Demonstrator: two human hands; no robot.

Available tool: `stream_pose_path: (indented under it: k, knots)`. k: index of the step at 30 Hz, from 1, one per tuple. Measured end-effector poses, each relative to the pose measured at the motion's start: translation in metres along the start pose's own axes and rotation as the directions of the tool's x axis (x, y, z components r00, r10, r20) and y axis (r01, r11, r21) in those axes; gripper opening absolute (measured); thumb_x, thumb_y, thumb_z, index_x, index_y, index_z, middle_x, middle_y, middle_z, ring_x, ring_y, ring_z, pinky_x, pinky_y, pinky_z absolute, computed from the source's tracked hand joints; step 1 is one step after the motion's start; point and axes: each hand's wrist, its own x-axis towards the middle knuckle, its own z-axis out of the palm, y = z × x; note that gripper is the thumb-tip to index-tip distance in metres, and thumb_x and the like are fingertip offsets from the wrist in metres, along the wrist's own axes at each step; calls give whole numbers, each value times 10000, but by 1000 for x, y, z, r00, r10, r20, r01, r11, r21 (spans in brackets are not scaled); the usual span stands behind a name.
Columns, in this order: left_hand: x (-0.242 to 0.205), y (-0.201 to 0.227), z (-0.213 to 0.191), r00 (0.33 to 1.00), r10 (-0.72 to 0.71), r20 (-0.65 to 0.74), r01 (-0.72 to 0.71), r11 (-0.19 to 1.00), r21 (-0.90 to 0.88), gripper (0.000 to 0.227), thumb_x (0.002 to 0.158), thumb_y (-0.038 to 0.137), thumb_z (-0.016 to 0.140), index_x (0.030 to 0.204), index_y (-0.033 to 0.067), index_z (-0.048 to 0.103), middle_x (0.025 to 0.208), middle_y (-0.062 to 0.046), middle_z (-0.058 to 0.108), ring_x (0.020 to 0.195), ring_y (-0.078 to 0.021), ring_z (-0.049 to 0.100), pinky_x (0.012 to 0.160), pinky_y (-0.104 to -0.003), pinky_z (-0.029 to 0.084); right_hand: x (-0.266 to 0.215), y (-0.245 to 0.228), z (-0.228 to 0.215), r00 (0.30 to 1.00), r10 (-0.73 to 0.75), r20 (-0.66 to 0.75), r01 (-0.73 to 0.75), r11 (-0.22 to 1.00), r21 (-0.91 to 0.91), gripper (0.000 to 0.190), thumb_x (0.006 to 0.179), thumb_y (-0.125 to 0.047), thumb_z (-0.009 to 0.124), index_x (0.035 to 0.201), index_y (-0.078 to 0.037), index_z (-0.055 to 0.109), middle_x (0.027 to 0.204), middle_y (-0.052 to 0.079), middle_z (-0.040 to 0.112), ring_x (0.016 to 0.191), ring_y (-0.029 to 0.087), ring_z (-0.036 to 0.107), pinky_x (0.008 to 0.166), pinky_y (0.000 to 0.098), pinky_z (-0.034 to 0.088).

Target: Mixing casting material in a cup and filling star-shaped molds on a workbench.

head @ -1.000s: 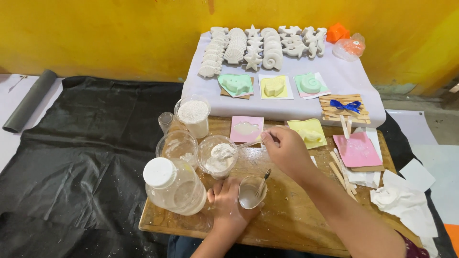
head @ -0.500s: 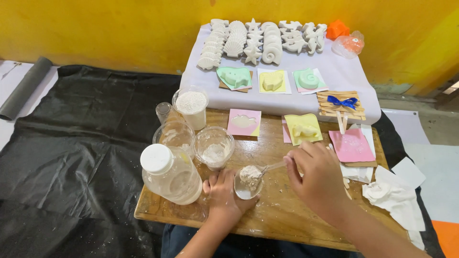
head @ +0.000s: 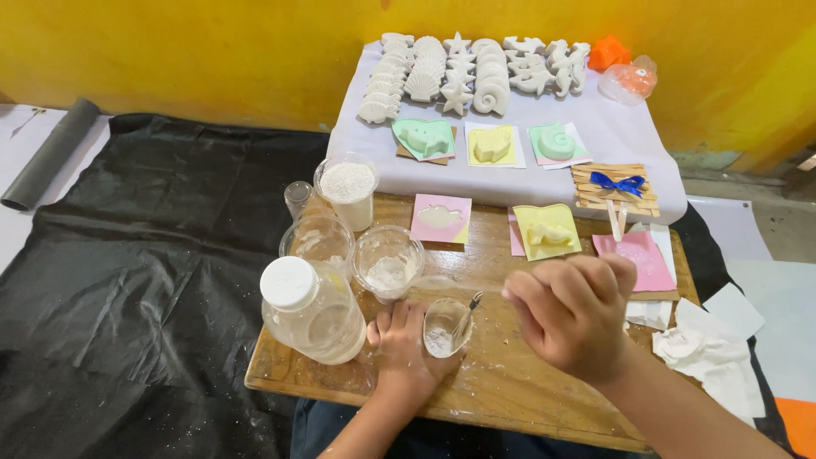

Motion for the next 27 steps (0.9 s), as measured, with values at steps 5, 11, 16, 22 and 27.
stream_pose_path:
  k: [5, 11, 16, 22, 27]
  knots:
    - [-1, 8, -9, 996, 3, -88, -4, 1000, -14, 776, 424, 569, 855, 1107, 261, 654, 1094, -34, 575, 1029, -333, 537, 848, -499, 377, 27, -12, 61, 994, -57, 89, 54, 998, 38, 194, 1038, -212, 574, 852, -208, 627, 839, -55, 547, 854, 200, 415, 883, 356, 282]
    - [3, 5, 8, 936, 100, -336, -64, 991, 118, 673, 427, 589, 822, 954, 213, 641, 950, -56, 585, 825, -339, 579, 681, -478, 403, 16, -20, 123, 900, -337, 277, 354, 935, -13, 308, 808, 40, 514, 795, -261, 573, 886, -120, 514, 910, 149, 448, 877, 376, 269]
    - [7, 11, -1, 924, 127, -361, -76, 985, 153, 682, 507, 616, 817, 967, 154, 613, 941, -96, 575, 832, -347, 578, 692, -475, 397, 21, -16, 127, 818, -165, 551, 8, 961, 276, 224, 930, -103, 619, 735, -210, 648, 815, -76, 565, 864, 197, 491, 822, 450, 254]
    - [9, 11, -2, 885, 168, -435, -138, 985, 100, 554, 437, 479, 785, 918, 231, 668, 940, -38, 615, 827, -302, 582, 793, -467, 417, 20, -11, 122, 746, 173, 643, -347, 925, 154, 417, 943, -178, 535, 558, -180, 376, 565, -57, 402, 618, 192, 391, 682, 384, 197]
    - [8, 12, -5, 898, 169, -406, -147, 985, 85, 624, 466, 567, 829, 968, 231, 672, 982, -45, 612, 870, -297, 594, 843, -475, 415, 27, -8, 117, 600, 298, 743, -495, 867, 53, 439, 974, -230, 521, 550, -186, 416, 583, -47, 457, 617, 206, 449, 750, 386, 249]
